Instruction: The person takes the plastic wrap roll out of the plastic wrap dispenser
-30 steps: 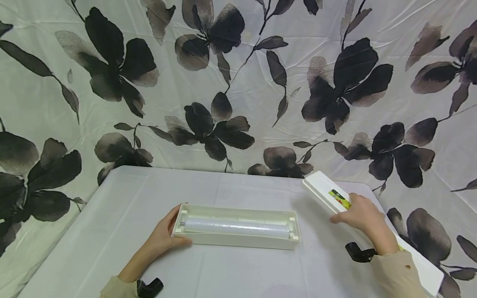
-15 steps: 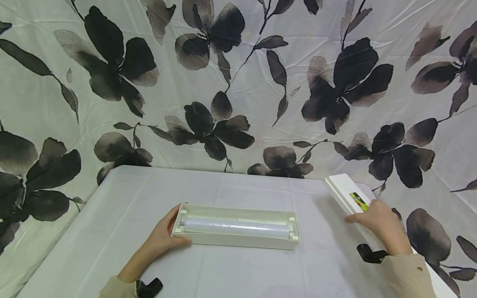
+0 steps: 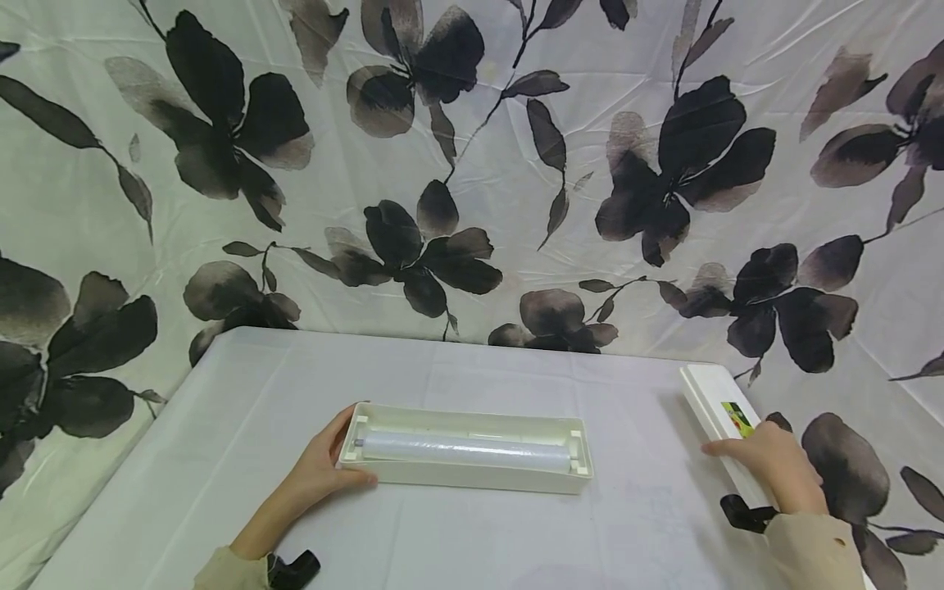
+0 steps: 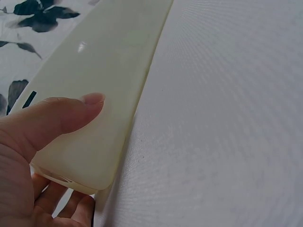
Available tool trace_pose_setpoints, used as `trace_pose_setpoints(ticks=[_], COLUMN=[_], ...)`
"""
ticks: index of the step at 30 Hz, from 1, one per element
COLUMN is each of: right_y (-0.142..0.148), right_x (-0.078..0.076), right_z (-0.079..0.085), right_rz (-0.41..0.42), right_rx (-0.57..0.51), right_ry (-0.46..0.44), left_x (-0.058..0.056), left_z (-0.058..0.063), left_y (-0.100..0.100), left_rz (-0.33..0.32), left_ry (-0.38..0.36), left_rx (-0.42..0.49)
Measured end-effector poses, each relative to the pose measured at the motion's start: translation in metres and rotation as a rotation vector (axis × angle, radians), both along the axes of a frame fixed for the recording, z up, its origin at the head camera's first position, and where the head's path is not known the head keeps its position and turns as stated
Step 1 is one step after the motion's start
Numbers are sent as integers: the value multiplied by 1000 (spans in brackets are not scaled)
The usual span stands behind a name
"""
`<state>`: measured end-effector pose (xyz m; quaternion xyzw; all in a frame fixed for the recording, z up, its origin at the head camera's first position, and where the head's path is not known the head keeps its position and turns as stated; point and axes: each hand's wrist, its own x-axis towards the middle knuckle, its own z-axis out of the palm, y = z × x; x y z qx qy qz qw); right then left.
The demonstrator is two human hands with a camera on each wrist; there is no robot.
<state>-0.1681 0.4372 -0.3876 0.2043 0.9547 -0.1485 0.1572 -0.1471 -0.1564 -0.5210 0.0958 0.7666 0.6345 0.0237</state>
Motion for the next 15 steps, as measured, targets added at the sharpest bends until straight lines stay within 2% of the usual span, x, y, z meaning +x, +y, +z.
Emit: trace_pose_setpoints(ticks=[2,4,8,15], right_y=[26,33,28,27], right_x=[-6,-9,-10,-7], right_z=[-20,-29,-36,-48], right_rz=[11,-15,-101,-204], right_rx=[-48,-44,-8,-31], right_ry=[4,12,8,11], left_x=[0,0,0,2], left_z=[0,1,1,3], left_y=[0,0,1,1], left_rz=[0,6,8,5], left_ry=[-1,-9,-14,-15], left_rx=[-3,-1,-7,-6])
